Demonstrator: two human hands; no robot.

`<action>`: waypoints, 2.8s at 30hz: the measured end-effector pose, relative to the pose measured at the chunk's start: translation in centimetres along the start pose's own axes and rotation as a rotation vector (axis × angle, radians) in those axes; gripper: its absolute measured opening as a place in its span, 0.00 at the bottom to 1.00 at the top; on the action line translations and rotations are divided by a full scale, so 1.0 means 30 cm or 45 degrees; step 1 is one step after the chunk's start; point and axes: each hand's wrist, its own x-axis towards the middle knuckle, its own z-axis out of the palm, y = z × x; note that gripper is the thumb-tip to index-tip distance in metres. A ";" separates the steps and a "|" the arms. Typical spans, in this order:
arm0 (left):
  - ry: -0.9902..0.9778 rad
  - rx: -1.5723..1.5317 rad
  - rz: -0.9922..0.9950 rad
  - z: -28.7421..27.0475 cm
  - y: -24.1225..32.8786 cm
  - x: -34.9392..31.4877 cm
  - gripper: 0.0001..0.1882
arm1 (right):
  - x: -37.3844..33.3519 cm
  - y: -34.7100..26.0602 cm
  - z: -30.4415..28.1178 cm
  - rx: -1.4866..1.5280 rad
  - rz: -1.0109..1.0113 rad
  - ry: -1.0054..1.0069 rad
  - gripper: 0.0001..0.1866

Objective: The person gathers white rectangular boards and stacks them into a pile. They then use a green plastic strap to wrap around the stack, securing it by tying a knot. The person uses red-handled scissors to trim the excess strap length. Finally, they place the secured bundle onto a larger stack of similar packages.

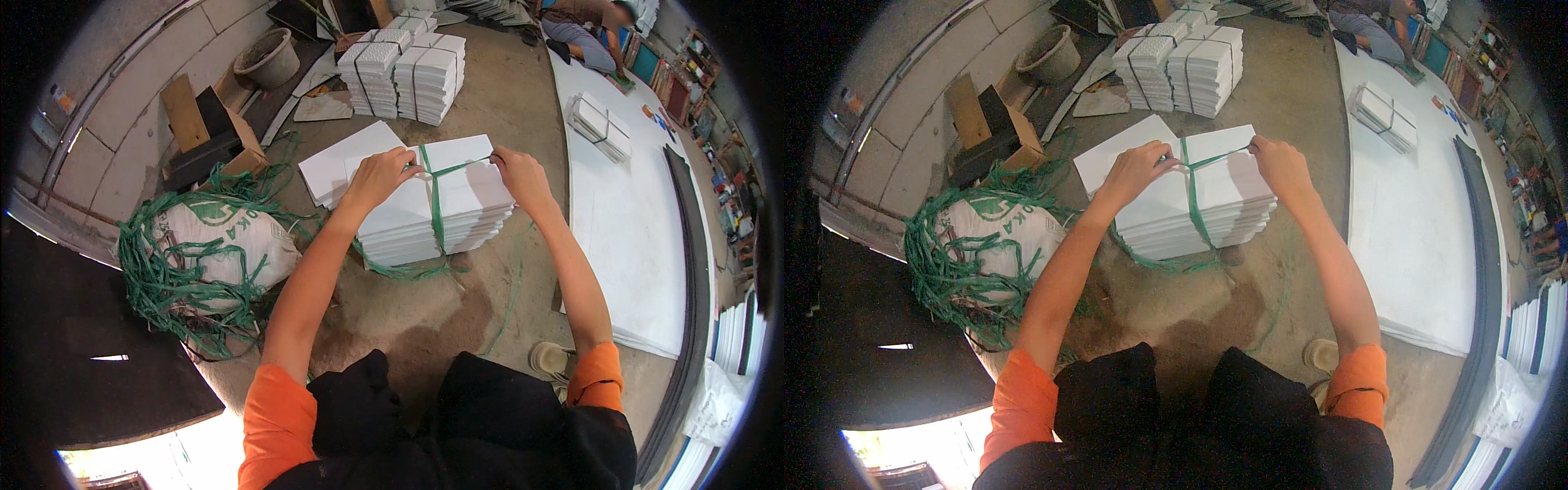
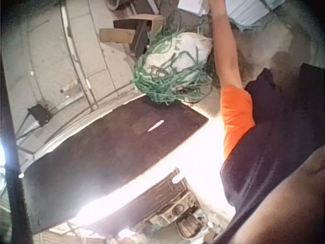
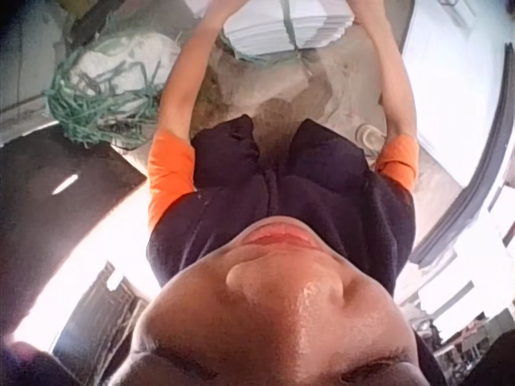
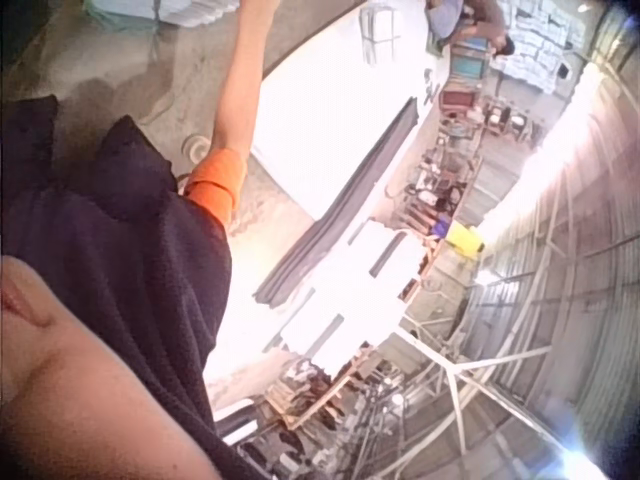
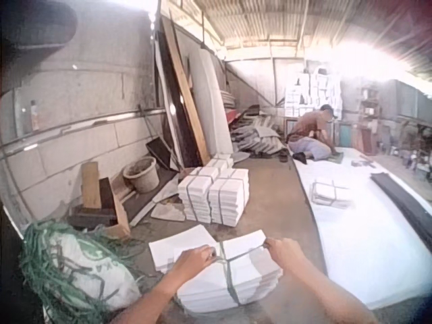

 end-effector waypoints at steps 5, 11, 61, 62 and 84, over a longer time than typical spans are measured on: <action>-0.008 -0.039 -0.182 0.006 -0.042 0.000 0.15 | -0.005 0.051 0.079 -0.034 0.117 -0.006 0.11; 0.011 -0.170 -0.567 0.008 -0.025 -0.029 0.17 | -0.013 0.055 0.129 -0.031 0.025 0.022 0.11; 0.402 -0.154 -0.646 0.067 -0.102 -0.221 0.14 | -0.081 0.200 0.211 0.281 0.290 0.123 0.14; 0.390 -0.208 -0.669 0.066 -0.092 -0.216 0.14 | -0.090 0.203 0.213 0.285 0.342 0.098 0.14; 0.459 -0.358 -1.136 0.544 -0.217 -0.756 0.14 | -0.461 0.212 0.766 1.790 1.009 0.168 0.15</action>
